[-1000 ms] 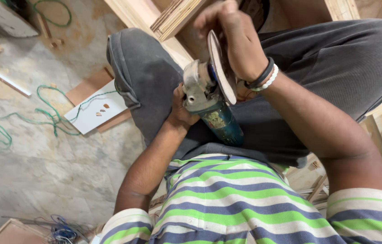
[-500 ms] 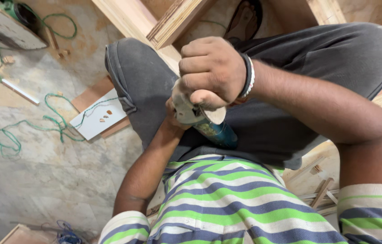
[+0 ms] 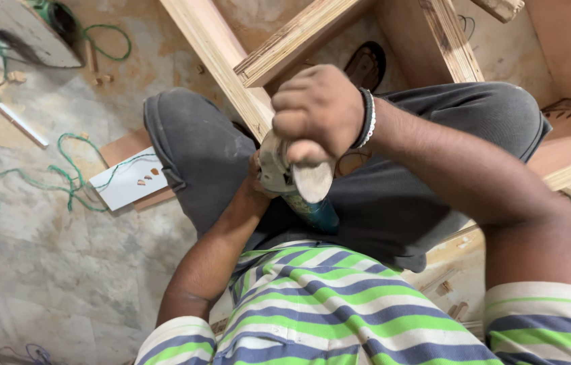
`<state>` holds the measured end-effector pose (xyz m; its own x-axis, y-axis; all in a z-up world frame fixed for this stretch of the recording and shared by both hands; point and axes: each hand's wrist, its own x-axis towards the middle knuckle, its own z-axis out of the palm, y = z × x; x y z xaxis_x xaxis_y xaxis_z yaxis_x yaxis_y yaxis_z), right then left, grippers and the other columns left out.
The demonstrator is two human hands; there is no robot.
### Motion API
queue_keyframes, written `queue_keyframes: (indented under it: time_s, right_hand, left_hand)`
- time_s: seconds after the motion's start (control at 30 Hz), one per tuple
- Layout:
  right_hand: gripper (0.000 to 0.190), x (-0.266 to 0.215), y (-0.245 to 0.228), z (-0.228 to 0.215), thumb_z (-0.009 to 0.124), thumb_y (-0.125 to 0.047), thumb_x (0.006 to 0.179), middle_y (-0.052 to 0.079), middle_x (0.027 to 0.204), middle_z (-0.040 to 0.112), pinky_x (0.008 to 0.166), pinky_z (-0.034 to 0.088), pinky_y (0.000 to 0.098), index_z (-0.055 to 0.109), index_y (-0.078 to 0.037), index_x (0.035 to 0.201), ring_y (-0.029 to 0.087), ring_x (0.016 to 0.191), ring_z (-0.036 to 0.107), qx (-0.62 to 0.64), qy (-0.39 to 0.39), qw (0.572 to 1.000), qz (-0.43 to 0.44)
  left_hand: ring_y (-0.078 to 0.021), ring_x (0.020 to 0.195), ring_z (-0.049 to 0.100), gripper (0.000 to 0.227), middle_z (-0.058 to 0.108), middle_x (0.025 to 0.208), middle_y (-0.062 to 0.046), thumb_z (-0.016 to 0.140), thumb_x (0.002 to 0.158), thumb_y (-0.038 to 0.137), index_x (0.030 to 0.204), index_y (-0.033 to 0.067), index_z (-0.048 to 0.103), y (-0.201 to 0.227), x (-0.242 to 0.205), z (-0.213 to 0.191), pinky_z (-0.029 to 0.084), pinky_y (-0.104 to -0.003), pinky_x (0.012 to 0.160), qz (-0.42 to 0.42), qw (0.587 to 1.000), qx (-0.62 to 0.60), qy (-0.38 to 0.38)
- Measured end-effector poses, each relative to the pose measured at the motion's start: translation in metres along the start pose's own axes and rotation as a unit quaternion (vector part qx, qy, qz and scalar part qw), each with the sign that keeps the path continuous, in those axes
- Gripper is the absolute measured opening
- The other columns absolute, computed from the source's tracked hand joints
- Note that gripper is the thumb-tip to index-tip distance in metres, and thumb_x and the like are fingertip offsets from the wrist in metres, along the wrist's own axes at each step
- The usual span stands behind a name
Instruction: The person uses an angle grinder to sand the edges of a wooden cabinet frame and replaces the sanding disc by hand.
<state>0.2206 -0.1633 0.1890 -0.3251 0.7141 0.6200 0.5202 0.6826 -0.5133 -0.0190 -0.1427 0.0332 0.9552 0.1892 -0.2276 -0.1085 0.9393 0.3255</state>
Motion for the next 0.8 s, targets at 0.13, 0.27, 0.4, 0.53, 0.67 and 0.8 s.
queue_keyframes:
  time_s: [0.13,0.27,0.4,0.53,0.67,0.8]
  right_hand:
    - [0.049,0.016,-0.001,0.005,0.046,-0.052,0.109,0.008,0.082,0.054,0.066,0.051,0.0432,0.06,-0.008,0.091,0.029,0.076,0.061,-0.008,-0.006,1.0,-0.011]
    - [0.052,-0.007,-0.02,0.036,0.041,-0.049,0.119,0.009,0.113,0.061,0.091,0.056,0.033,0.055,-0.002,0.135,0.02,0.102,0.064,0.154,0.168,0.93,0.29]
    - [0.049,-0.024,-0.013,0.064,0.05,-0.042,0.112,0.007,0.123,0.063,0.101,0.053,0.031,0.053,-0.002,0.14,0.014,0.114,0.062,0.425,0.118,0.791,0.424]
    - [0.055,-0.021,0.006,0.045,0.065,-0.039,0.104,0.005,0.121,0.067,0.098,0.054,0.0311,0.052,0.0,0.141,0.011,0.11,0.064,0.518,0.075,0.743,0.416]
    - [0.06,0.011,0.042,0.026,0.069,-0.045,0.101,0.001,0.116,0.069,0.093,0.061,0.0309,0.054,-0.004,0.142,0.009,0.103,0.069,0.44,0.06,0.853,0.276]
    - [0.064,0.046,0.051,-0.017,0.076,-0.045,0.095,0.004,0.109,0.066,0.083,0.056,0.029,0.055,-0.005,0.14,0.014,0.095,0.065,0.242,-0.011,0.951,0.191]
  left_hand:
    - [-0.0296,0.141,0.055,0.091,0.053,0.154,-0.013,0.065,0.092,0.064,0.16,0.0097,0.039,-0.003,-0.014,-0.008,0.046,-0.048,0.121,0.055,0.998,-0.028,0.019]
    - [-0.03,0.142,0.055,0.091,0.052,0.155,-0.013,0.065,0.091,0.063,0.16,0.0098,0.038,-0.001,-0.032,-0.019,0.045,-0.047,0.121,0.143,0.987,-0.066,0.036]
    - [-0.0308,0.138,0.055,0.087,0.055,0.151,-0.015,0.066,0.096,0.061,0.159,0.0068,0.04,-0.004,-0.047,-0.021,0.046,-0.048,0.12,0.188,0.977,-0.074,0.062]
    - [-0.03,0.132,0.058,0.08,0.06,0.144,-0.015,0.067,0.1,0.057,0.155,0.0036,0.044,0.029,-0.025,-0.023,0.048,-0.047,0.117,0.174,0.978,-0.072,0.089]
    - [-0.0277,0.127,0.061,0.081,0.062,0.139,-0.014,0.072,0.096,0.055,0.153,0.003,0.047,0.079,-0.007,-0.026,0.05,-0.045,0.113,0.146,0.988,-0.026,0.044]
    - [-0.0254,0.123,0.063,0.082,0.064,0.135,-0.014,0.077,0.093,0.053,0.15,0.0023,0.049,0.12,0.021,-0.027,0.052,-0.043,0.109,0.083,0.996,0.001,-0.04]
